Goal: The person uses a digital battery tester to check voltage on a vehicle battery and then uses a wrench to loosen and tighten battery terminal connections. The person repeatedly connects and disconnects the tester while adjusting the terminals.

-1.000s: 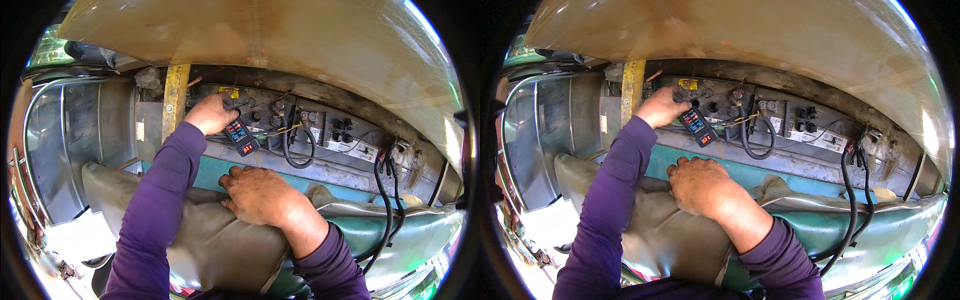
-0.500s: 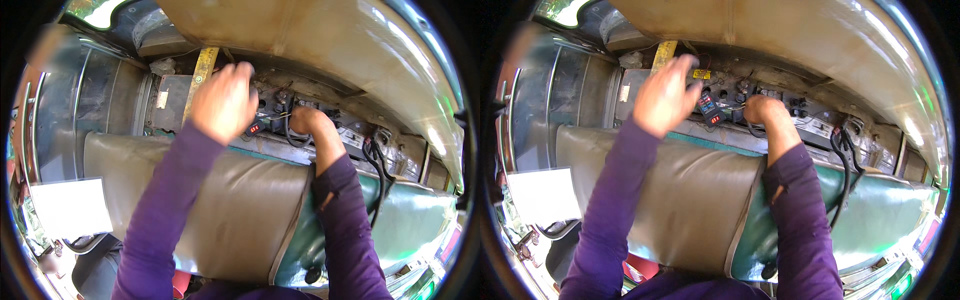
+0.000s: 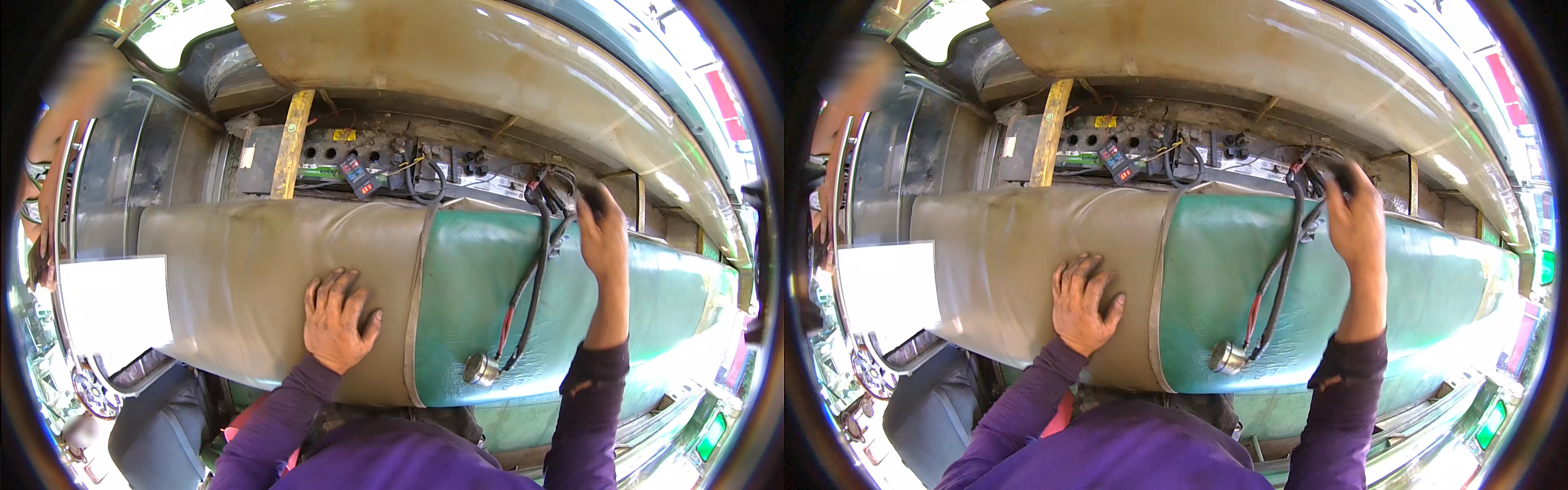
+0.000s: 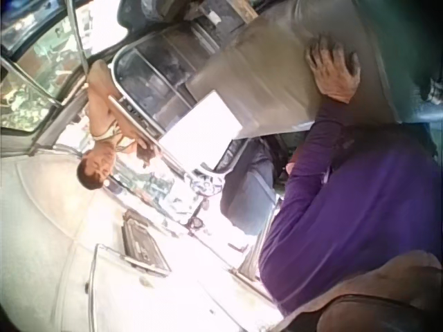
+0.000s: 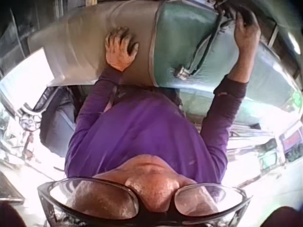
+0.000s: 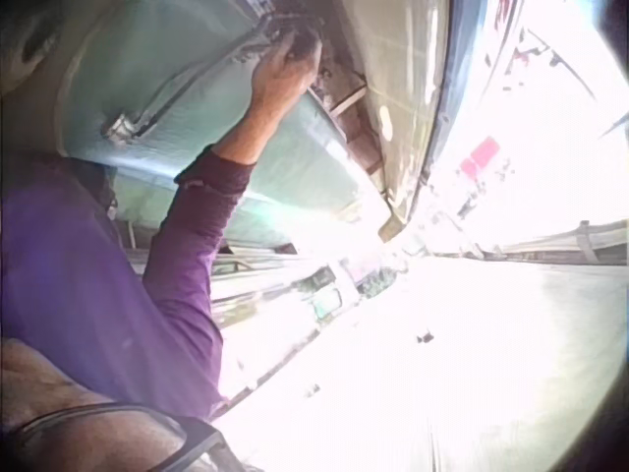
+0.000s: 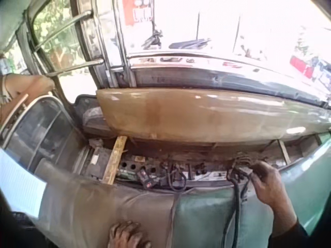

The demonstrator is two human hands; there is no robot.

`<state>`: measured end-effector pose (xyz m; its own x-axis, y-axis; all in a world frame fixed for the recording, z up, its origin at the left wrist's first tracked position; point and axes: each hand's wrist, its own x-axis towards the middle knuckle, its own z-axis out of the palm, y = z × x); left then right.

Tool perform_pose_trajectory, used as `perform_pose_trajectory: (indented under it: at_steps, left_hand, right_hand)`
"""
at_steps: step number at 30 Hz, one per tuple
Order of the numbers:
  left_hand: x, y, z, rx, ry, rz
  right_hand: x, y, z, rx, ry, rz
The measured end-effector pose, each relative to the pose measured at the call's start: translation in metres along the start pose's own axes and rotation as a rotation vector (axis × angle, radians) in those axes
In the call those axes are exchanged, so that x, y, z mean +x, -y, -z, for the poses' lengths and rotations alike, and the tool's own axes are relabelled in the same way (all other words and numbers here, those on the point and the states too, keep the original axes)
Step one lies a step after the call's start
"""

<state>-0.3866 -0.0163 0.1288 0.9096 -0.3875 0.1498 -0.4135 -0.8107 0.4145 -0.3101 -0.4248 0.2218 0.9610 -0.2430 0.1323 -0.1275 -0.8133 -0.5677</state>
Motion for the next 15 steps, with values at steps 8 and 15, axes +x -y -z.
perform_pose_trajectory:
  at_steps: [8, 15]
  left_hand:
    - [-0.036, -0.01, 0.018, -0.103, -0.265, 0.167]
    - [-0.197, 0.065, 0.066, 0.184, -0.96, 0.671]
  right_hand:
    - [-0.17, -0.098, 0.008, -0.46, -0.114, -0.057]
    - [-0.182, -0.136, 0.002, -0.372, -0.186, 0.058]
